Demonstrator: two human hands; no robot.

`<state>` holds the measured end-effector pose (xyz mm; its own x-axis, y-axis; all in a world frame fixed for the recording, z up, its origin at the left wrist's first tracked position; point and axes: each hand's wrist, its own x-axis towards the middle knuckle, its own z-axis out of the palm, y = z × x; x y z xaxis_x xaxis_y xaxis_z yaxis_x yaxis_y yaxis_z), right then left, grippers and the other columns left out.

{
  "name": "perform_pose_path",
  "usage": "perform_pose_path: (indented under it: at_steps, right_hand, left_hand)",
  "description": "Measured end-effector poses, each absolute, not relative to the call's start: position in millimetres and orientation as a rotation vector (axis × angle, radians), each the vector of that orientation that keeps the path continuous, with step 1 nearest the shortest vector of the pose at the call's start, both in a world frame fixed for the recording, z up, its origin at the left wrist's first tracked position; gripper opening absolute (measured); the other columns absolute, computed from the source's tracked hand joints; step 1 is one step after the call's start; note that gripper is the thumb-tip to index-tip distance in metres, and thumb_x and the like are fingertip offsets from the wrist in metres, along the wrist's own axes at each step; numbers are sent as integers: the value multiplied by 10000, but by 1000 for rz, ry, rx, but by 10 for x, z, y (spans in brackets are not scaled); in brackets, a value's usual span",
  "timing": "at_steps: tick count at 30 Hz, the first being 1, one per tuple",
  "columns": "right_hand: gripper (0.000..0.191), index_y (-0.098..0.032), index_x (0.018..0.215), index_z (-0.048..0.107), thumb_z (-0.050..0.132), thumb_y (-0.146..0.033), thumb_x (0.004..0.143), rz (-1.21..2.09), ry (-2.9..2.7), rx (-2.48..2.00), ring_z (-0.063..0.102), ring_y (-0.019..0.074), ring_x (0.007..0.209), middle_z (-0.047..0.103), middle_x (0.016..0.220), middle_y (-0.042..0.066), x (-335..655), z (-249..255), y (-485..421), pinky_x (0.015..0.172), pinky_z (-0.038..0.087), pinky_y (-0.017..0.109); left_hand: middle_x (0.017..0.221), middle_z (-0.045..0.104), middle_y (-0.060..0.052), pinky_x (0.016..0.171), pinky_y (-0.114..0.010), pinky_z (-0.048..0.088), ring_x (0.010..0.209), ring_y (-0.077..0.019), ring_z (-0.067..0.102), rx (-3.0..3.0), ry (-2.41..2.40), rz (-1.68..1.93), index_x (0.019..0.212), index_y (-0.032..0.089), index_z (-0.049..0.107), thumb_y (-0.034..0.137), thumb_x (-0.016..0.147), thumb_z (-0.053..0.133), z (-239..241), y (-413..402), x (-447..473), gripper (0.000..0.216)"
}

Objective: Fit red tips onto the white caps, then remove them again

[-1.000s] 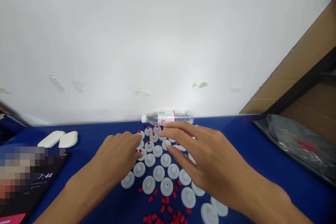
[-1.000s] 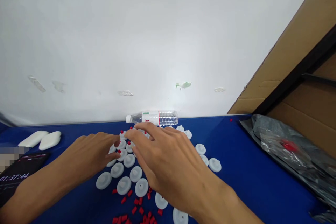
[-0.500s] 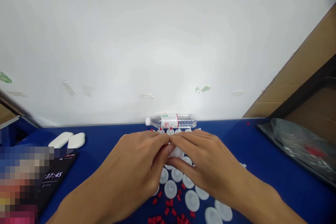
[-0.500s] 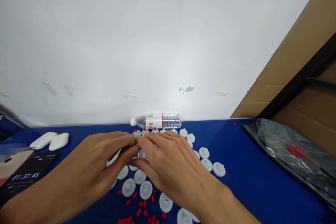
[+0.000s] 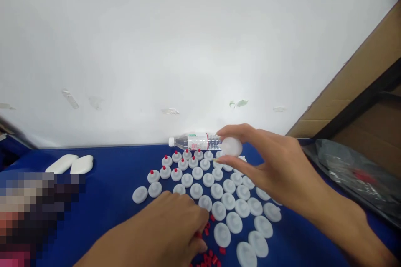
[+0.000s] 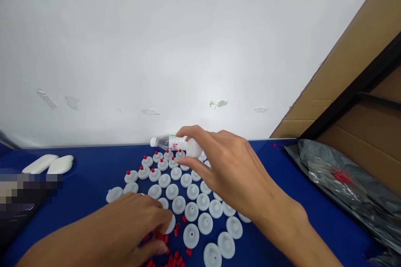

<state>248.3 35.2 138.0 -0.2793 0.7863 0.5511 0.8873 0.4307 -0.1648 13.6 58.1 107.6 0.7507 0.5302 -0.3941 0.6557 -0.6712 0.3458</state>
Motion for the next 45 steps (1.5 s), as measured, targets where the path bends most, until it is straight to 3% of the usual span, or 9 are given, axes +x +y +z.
perform_pose_path:
  at_steps: [6,10,13,17,20,25,30,38,45]
  right_hand:
    - [671,-340,1516,354,727,-328,958,-94,-2348,-1411,708,267,1017,770,1085,12,2390,1329,329,903,555,442]
    - [742,-278,1568,295,723,-300,963,-26,-2399,-1364,701,254,1101,775,1113,22,2323,1294,324,1143,428,514]
    - [688,-239,1561,309,689,-276,989,22,-2408,-1325,722,206,1058,769,1165,36,2246,1276,331,1227,319,489]
    - [682,-229,1534,333,719,-284,974,42,-2379,-1281,734,182,1018,784,1096,17,2170,1259,345,1229,296,452]
    - [723,-238,1543,315,722,-395,967,10,-2344,-1283,706,177,1088,743,1220,26,2173,1255,347,1245,246,446]
    - [619,-260,1551,313,599,-452,1037,-67,-2288,-1334,699,141,985,736,1164,-8,2243,1287,334,1253,205,434]
    - [621,-257,1540,343,612,-471,1023,-51,-2343,-1332,696,158,990,742,1147,-2,2248,1341,314,1264,175,452]
    - [593,-248,1532,366,585,-483,1033,-58,-2399,-1293,681,171,1048,726,1226,28,2253,1330,314,1261,189,453]
    - [562,-237,1524,384,587,-441,1041,-54,-2402,-1276,683,172,1055,732,1167,18,2250,1323,309,1255,200,464]
  left_hand:
    - [912,745,21,684,-347,405,857,-279,693,2477,1026,-204,968,332,698,419,856,753,966,669,202,152]
    - [768,724,34,632,-329,384,683,-214,659,2494,1170,169,1159,315,654,544,990,548,1134,842,111,304]
    - [744,708,67,613,-293,390,614,-144,617,2478,1075,369,1035,306,685,511,1021,511,1249,871,76,269]
    - [746,695,79,593,-274,377,605,-105,591,2517,1001,454,877,275,665,419,1047,473,1351,841,65,294]
    - [726,673,51,604,-302,365,626,-137,577,2646,1093,421,823,258,626,420,1038,436,1413,895,15,329]
    - [710,691,-28,558,-337,316,592,-199,591,2709,1558,-102,703,247,612,436,983,419,1347,1122,-153,389]
    - [835,766,-67,566,-336,354,718,-267,710,2655,1497,-339,858,279,749,283,938,477,1132,1212,-192,284]
    - [952,772,-120,673,-405,453,892,-365,741,2649,1526,-461,956,232,740,138,924,458,981,1195,-56,299]
    - [1053,759,-140,752,-457,501,1003,-399,724,2650,1551,-424,1120,210,699,282,963,553,960,1186,-40,226]
